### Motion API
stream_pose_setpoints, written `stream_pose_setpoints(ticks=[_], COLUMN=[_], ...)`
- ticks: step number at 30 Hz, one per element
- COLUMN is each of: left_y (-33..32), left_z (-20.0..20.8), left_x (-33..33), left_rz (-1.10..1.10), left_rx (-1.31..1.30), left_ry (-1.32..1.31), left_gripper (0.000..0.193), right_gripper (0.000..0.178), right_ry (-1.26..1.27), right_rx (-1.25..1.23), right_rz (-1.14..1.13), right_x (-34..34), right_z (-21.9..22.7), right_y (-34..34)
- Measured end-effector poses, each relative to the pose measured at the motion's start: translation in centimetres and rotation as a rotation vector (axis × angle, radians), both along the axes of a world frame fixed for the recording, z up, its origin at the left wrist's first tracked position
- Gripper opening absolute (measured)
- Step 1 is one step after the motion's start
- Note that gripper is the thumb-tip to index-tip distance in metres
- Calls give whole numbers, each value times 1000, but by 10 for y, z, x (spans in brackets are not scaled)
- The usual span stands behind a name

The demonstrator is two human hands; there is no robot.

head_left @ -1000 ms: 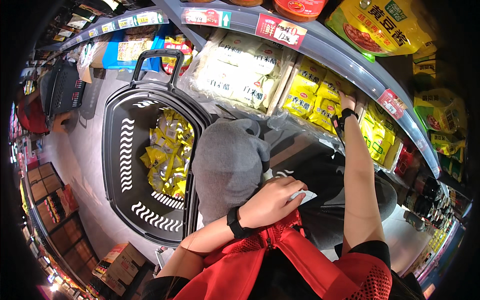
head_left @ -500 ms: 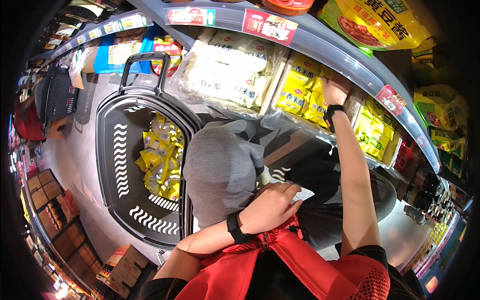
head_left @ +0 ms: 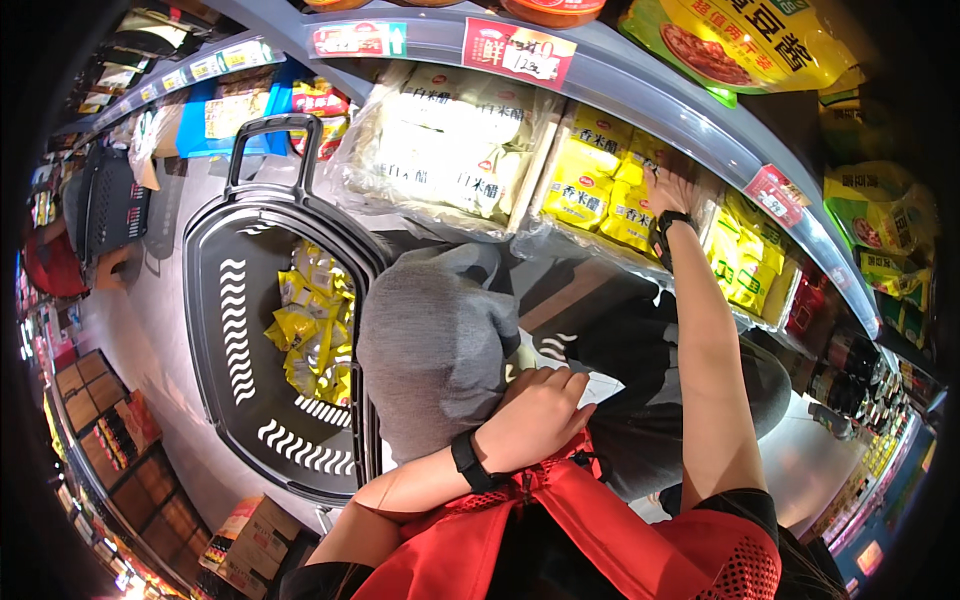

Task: The person takes small yellow packets from a shopping basket and places them one by one onto a supermarket shelf.

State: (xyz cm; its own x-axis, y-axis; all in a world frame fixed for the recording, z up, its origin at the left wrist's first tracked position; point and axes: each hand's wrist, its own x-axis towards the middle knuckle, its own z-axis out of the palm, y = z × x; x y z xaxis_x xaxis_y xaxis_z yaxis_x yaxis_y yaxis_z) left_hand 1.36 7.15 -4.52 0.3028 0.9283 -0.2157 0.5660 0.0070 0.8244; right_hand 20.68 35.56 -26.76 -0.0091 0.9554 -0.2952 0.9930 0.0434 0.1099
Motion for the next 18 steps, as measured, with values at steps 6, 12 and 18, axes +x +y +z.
stream_pose_setpoints(ticks=[6, 12, 18], left_y=[-1, -3, -9], left_z=[-5, -6, -8], left_x=[-1, 4, -4], left_rz=[24, -5, 51], left_rx=[-13, 3, -14], left_ry=[4, 11, 41], left_gripper=[26, 26, 29], right_gripper=[64, 59, 60], right_ry=[30, -135, 317], right_rx=[-37, 291, 92], right_rz=[-84, 404, 247], right_x=[-12, 11, -69], right_z=[7, -40, 23], right_y=[9, 45, 42])
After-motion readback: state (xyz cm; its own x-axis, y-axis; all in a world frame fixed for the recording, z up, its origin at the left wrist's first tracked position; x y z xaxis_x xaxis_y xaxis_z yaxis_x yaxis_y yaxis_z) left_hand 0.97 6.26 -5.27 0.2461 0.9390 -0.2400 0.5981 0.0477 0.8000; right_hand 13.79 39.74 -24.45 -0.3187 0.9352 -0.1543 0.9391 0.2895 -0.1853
